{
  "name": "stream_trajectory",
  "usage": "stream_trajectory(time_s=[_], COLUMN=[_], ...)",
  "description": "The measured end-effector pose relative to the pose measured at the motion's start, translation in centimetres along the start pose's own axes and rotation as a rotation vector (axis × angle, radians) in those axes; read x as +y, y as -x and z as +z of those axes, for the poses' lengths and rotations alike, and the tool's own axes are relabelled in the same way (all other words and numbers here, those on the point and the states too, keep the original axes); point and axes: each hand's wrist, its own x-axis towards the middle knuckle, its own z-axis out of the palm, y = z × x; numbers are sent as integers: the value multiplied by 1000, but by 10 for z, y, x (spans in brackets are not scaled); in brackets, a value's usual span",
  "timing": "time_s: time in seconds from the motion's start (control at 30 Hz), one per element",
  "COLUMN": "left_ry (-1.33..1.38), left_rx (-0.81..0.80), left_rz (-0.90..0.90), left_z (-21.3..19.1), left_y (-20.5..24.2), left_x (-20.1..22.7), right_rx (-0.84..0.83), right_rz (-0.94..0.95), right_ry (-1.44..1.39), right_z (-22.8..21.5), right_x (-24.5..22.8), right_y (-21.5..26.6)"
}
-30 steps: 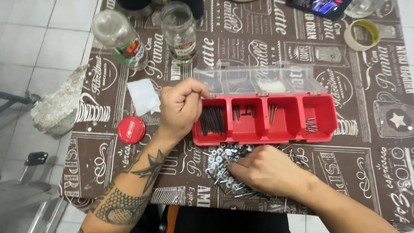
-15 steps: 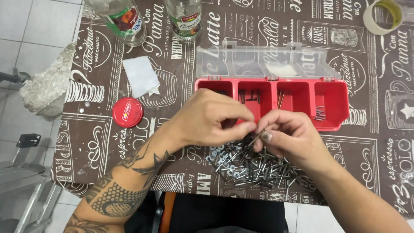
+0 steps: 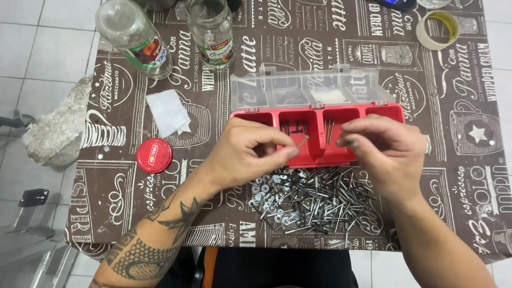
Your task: The person sorts a mixed pile of screws and washers by hand into the compartments of a red plastic organizer box. They pick up individual screws, separate them by type, and place them into the appropriate sections of the box.
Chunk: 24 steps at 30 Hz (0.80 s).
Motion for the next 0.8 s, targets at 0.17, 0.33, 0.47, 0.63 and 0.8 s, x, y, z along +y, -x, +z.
stream_trajectory(time_s=[0.17, 0.33, 0.47, 0.63, 0.8], left_ry=[16, 16, 29, 63, 0], left_rx=[-36, -76, -95, -152, -234], left_rz=[-13, -2, -6, -30, -39], left_z=[4, 10, 12, 11, 9], left_y=[0, 1, 2, 2, 2], left_x=[6, 8, 8, 12, 13], right_rx=[-148, -222, -158, -153, -177], right_rz=[-73, -70, -60, -70, -60], right_ry=[60, 45, 22, 31, 41], right_z=[14, 23, 25, 27, 26], right_x=[-10, -17, -17, -17, -16], right_y=[3, 7, 7, 7, 6])
